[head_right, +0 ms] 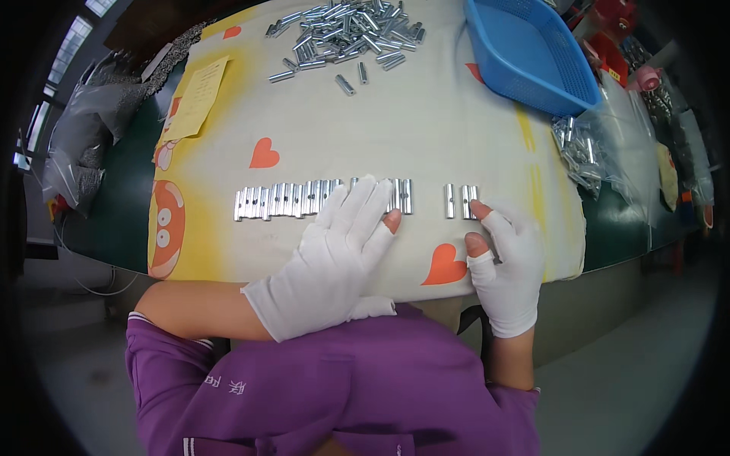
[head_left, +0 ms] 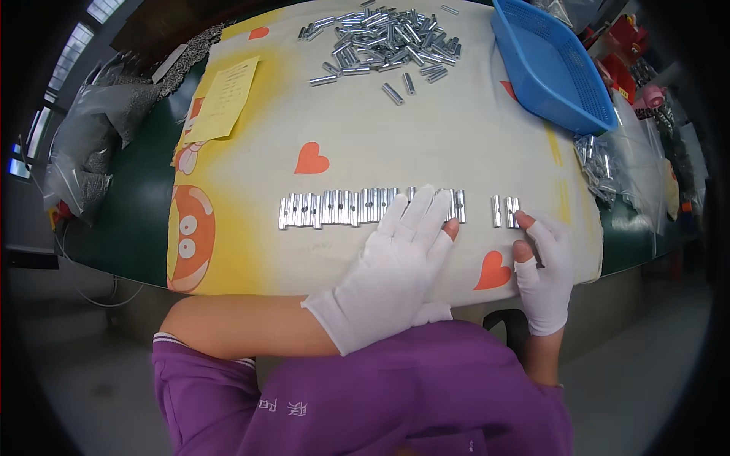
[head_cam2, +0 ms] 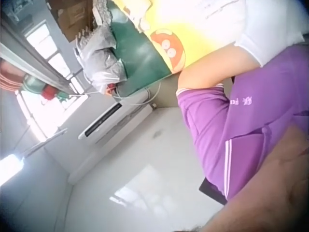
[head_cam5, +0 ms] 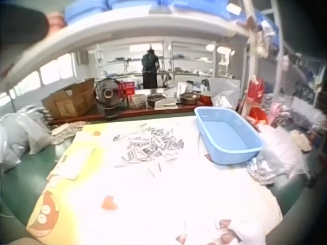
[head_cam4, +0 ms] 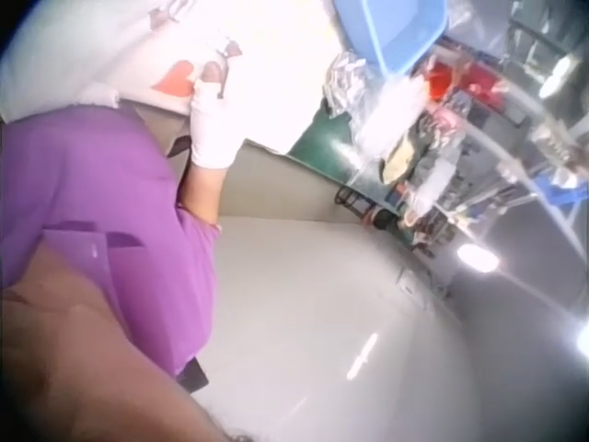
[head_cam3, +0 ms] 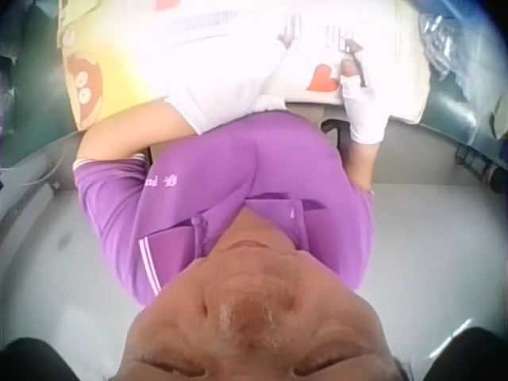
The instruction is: Sorting small metal components and placing them into plastic bags at a workstation.
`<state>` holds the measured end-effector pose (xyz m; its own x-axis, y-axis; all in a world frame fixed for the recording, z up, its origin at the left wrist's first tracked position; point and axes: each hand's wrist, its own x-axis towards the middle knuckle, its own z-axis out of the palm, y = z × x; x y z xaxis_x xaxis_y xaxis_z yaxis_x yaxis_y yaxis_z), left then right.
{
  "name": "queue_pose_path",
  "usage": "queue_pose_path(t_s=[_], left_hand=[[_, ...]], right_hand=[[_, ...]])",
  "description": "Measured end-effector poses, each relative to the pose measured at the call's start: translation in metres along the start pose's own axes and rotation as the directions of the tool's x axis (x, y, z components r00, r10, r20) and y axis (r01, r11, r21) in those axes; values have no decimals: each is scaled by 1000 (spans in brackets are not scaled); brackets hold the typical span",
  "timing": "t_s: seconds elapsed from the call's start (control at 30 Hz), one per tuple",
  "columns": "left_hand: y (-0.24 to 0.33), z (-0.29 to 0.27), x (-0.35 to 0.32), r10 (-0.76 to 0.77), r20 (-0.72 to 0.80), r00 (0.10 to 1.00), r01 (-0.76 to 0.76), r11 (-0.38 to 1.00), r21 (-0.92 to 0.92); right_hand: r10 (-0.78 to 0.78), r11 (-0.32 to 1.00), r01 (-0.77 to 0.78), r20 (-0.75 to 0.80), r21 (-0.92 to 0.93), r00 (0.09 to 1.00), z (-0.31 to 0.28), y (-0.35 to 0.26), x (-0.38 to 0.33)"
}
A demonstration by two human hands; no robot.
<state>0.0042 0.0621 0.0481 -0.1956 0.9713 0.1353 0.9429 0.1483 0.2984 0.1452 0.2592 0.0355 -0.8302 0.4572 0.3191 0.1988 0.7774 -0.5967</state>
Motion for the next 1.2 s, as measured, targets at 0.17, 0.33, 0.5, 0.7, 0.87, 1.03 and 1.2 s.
queue_pose_path(t_s=[0.17, 0.33, 0.5, 0.7, 0.87, 1.03, 1.2], left_hand=[[-2, -16, -21, -162, 56, 985, 162, 987, -7], [-20, -21, -43, -255, 43, 966, 251, 965, 69], [-30, -32, -58, -314, 82, 946, 302, 944, 130], [-51, -36, -87, -328, -8, 945, 328, 943, 65], [-60, -33, -96, -388, -293, 874, 417, 908, 38], [-61, -30, -100, -450, -264, 853, 490, 865, 111], [-55, -26, -93, -432, -222, 874, 450, 893, 34]], right_hand=[[12, 1000, -12, 8, 0, 1000, -1, 1, -2], [38, 999, -37, 9, -32, 999, -3, -1, -2], [-119, 980, 124, 42, -155, 992, -4, -4, 13], [-250, 957, 266, 134, -117, 959, 9, -28, 20], [-412, 908, 418, 207, 16, 887, 29, -52, 30], [-511, 859, 494, 267, 134, 817, 42, -62, 30], [-561, 828, 532, 277, 178, 780, 50, -67, 33]])
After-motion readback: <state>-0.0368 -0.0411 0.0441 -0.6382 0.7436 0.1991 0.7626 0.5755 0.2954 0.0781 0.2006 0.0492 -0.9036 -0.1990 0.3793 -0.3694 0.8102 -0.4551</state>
